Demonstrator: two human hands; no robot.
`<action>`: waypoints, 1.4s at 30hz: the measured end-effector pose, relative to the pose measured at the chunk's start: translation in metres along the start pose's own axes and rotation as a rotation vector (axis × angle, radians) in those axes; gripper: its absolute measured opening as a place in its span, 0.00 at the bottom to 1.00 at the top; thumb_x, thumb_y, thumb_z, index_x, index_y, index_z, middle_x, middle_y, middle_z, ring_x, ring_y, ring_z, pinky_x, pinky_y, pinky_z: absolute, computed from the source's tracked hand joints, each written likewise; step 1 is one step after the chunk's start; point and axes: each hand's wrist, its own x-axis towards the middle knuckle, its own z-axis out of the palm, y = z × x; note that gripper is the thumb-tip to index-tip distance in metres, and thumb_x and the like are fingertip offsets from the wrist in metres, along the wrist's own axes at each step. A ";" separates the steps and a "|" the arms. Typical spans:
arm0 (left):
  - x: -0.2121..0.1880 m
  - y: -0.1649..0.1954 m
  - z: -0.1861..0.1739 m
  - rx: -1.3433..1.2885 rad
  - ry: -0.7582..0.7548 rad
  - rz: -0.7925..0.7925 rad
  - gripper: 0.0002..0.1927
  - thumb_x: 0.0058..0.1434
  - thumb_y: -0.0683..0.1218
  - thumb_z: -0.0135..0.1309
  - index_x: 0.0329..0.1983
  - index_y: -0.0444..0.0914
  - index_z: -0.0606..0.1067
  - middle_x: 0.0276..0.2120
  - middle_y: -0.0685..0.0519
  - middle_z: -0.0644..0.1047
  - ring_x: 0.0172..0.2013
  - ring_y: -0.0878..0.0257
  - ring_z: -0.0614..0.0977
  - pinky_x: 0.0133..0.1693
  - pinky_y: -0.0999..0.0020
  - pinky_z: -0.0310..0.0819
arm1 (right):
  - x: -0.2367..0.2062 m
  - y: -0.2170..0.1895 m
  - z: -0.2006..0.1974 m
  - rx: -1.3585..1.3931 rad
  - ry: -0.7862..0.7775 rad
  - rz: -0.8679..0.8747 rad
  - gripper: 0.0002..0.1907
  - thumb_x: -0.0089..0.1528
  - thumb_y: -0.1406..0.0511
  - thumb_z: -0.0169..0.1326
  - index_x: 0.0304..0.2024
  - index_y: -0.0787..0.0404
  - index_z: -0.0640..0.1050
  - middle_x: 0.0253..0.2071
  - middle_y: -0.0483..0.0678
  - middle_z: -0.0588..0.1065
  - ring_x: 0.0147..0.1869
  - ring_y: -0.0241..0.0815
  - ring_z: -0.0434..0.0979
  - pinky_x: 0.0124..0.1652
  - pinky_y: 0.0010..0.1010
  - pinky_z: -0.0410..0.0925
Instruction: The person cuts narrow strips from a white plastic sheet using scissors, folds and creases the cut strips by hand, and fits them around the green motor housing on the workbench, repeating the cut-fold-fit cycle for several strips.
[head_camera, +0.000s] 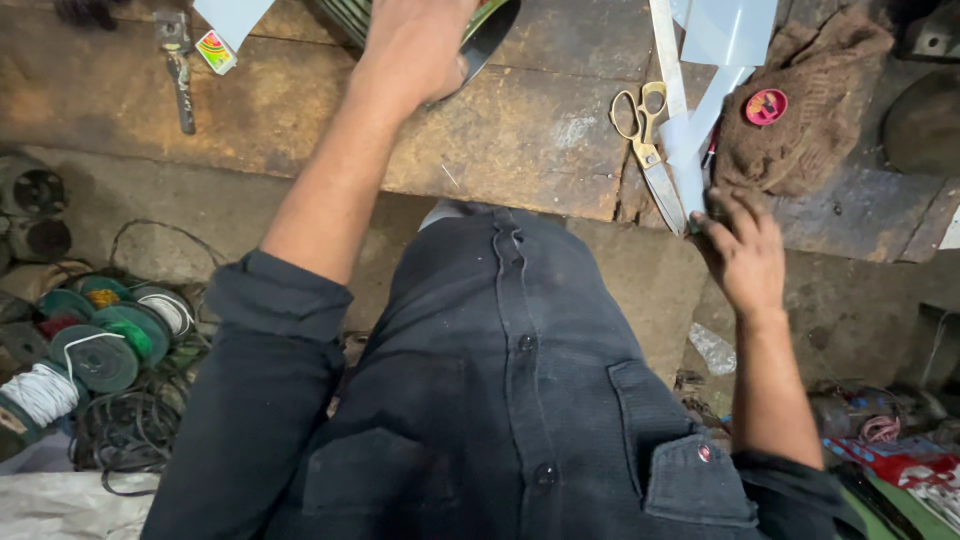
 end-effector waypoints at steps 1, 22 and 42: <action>-0.003 0.002 -0.002 -0.013 -0.017 -0.022 0.24 0.50 0.42 0.65 0.52 0.37 0.76 0.40 0.40 0.80 0.43 0.40 0.80 0.43 0.42 0.69 | -0.007 0.000 0.004 -0.016 0.022 0.003 0.16 0.62 0.66 0.66 0.53 0.54 0.82 0.65 0.46 0.76 0.69 0.51 0.73 0.62 0.41 0.68; -0.124 0.055 -0.055 -0.853 0.171 0.010 0.11 0.66 0.42 0.58 0.50 0.34 0.78 0.45 0.45 0.79 0.47 0.51 0.82 0.50 0.59 0.76 | 0.164 -0.270 -0.080 0.564 0.300 0.200 0.08 0.65 0.71 0.65 0.44 0.63 0.79 0.38 0.52 0.79 0.37 0.47 0.81 0.38 0.33 0.72; -0.195 -0.022 -0.091 -1.150 0.190 0.101 0.06 0.62 0.37 0.58 0.43 0.36 0.79 0.40 0.49 0.83 0.41 0.58 0.86 0.43 0.67 0.81 | 0.175 -0.416 -0.089 0.451 0.430 0.119 0.10 0.56 0.72 0.66 0.37 0.66 0.78 0.39 0.52 0.77 0.43 0.48 0.81 0.42 0.33 0.72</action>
